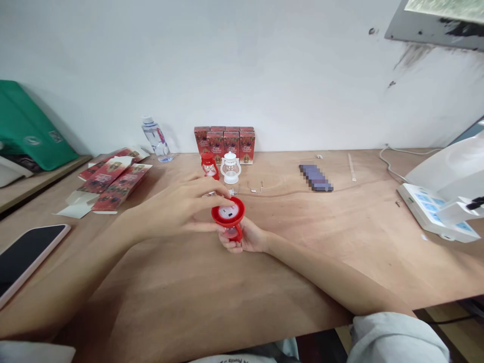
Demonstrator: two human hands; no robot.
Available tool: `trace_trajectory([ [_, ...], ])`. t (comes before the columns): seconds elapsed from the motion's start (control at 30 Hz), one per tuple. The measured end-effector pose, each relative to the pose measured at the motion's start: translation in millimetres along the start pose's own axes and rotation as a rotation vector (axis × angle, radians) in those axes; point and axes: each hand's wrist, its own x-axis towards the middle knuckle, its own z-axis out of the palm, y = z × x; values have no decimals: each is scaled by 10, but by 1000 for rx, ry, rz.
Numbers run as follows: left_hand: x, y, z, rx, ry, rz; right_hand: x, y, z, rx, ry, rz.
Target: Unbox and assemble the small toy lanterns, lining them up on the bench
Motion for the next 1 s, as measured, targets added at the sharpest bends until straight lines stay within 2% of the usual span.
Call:
trace_trajectory([
  [0.4,12,78,-25,-110,3,70,-22,-27,56,-42,29,51],
  [0.6,13,78,-39,-86,-15,65,-23,-35,57,-74,21,69],
  [0.8,28,65,-27,-152,-29,27,-20,-13,11,-75,20,66],
  [1.0,29,84,-52,-171,-36,3,-16,-23,11,-64,-25,82],
])
